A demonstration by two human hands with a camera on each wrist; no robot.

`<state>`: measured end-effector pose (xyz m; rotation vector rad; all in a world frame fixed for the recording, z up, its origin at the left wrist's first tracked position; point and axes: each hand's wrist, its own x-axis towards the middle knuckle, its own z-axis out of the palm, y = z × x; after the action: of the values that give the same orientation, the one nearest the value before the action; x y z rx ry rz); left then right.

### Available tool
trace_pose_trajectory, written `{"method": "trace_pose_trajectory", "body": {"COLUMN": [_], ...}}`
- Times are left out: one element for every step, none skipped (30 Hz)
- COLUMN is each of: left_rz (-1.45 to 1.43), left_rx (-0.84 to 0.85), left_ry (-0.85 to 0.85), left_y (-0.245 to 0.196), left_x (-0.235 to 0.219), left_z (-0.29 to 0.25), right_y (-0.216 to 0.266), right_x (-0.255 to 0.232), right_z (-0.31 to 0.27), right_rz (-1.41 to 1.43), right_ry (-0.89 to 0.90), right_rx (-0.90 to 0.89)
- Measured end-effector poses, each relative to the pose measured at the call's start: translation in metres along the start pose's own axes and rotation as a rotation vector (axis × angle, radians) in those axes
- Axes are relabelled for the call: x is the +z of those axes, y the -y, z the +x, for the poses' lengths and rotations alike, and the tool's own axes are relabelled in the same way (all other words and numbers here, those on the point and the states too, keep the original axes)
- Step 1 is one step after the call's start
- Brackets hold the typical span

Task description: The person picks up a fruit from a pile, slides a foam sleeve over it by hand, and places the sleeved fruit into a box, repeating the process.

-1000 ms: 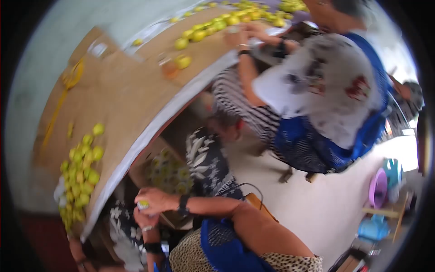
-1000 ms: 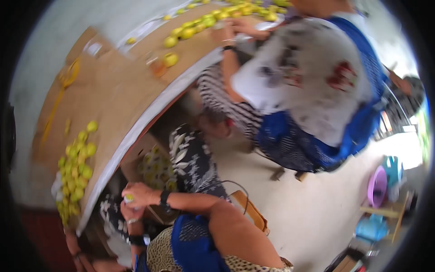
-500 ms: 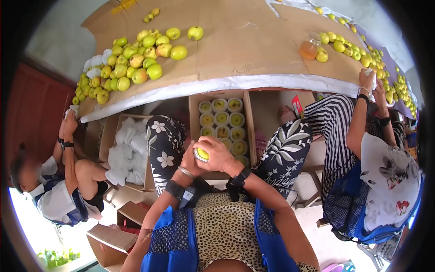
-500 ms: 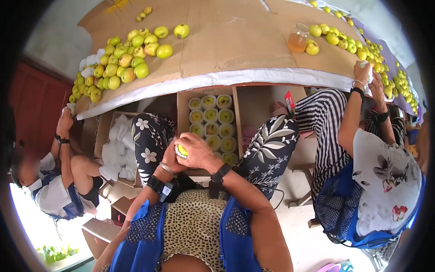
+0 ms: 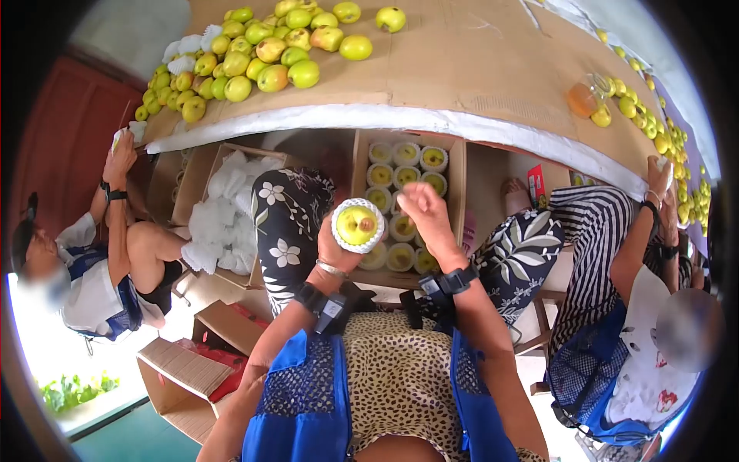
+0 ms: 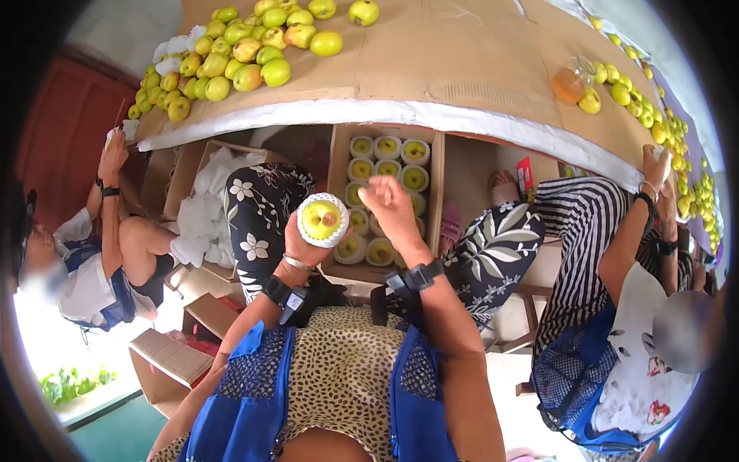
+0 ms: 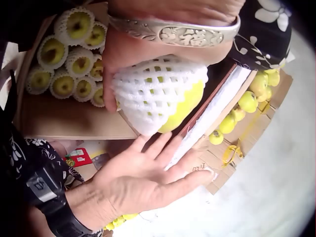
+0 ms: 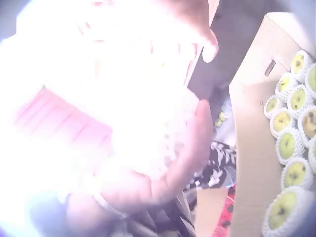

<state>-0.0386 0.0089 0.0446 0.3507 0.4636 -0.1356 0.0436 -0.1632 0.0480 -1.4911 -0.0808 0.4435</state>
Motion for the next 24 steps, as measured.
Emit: {"method": "trace_pose_trajectory", "body": {"left_rz": [-0.026,-0.057,-0.039,-0.054,-0.064,-0.071,-0.086,-0.080,-0.077,-0.074,-0.043,-0.033,-0.028,-0.023,0.058,0.108,0.067,0.220,0.392,0.556,0.966,1.132,1.606,2.093], "left_rx": [0.010,0.017,0.049,0.066,0.086,0.108,0.132,0.135,0.136,0.133,0.129,0.130,0.140,0.155,0.188,0.185,0.183,0.341,0.495,0.631,0.853,1.061,1.175,1.245], "left_ry": [-0.013,-0.028,-0.001,-0.020,-0.040,-0.057,-0.135,-0.140,-0.142,-0.148,-0.137,-0.106,-0.083,-0.056,-0.048,-0.060,0.073,0.010,-0.086,-0.210,-0.240,-0.178,-0.268,-0.357], "left_y": [-0.002,0.000,0.000,0.003,0.004,0.005,0.007,0.007,0.005,0.005,0.003,-0.001,-0.005,-0.012,-0.022,-0.035,-0.050,-0.067,-0.083,-0.100,-0.116,-0.129,-0.147,-0.160], "left_x": [0.000,-0.001,-0.008,-0.016,-0.023,-0.024,-0.024,-0.025,-0.019,-0.015,-0.010,-0.003,-0.002,0.002,0.014,0.037,0.041,0.050,0.059,0.067,0.075,0.064,0.062,0.060], "left_z": [0.002,0.003,0.009,0.012,0.015,0.017,0.018,0.019,0.018,0.016,0.015,0.015,0.020,0.026,0.025,0.020,0.023,0.014,0.006,-0.003,-0.015,-0.013,-0.022,-0.030], "right_y": [0.003,0.005,0.009,0.002,0.001,0.001,0.000,-0.002,-0.002,-0.001,0.000,0.001,0.005,0.013,0.024,0.036,0.048,0.056,0.054,0.051,0.050,0.036,0.008,-0.016], "right_x": [0.004,0.008,0.016,0.025,0.030,0.035,0.041,0.046,0.047,0.047,0.047,0.046,0.045,0.047,0.051,0.054,0.057,0.057,0.053,0.047,0.041,0.032,0.019,0.009], "right_z": [-0.003,-0.011,-0.016,-0.019,-0.020,-0.019,-0.019,-0.020,-0.020,-0.017,-0.012,-0.007,-0.001,0.007,0.014,0.020,0.026,0.032,0.041,0.050,0.057,0.068,0.080,0.087], "right_rz": [0.053,0.101,0.054,0.164,0.182,0.201,0.237,0.269,0.298,0.257,0.219,0.184,0.263,0.276,0.287,0.299,0.317,0.380,0.447,0.513,0.503,0.494,0.489,0.486], "right_ry": [0.090,0.176,0.269,0.301,0.328,0.357,0.339,0.317,0.291,0.304,0.316,0.330,0.360,0.361,0.366,0.370,0.368,0.331,0.297,0.268,0.227,0.176,0.114,0.048], "right_rx": [0.137,0.281,0.319,0.321,0.323,0.321,0.343,0.365,0.387,0.372,0.361,0.352,0.390,0.370,0.351,0.336,0.321,0.337,0.369,0.396,0.417,0.461,0.508,0.559]}}
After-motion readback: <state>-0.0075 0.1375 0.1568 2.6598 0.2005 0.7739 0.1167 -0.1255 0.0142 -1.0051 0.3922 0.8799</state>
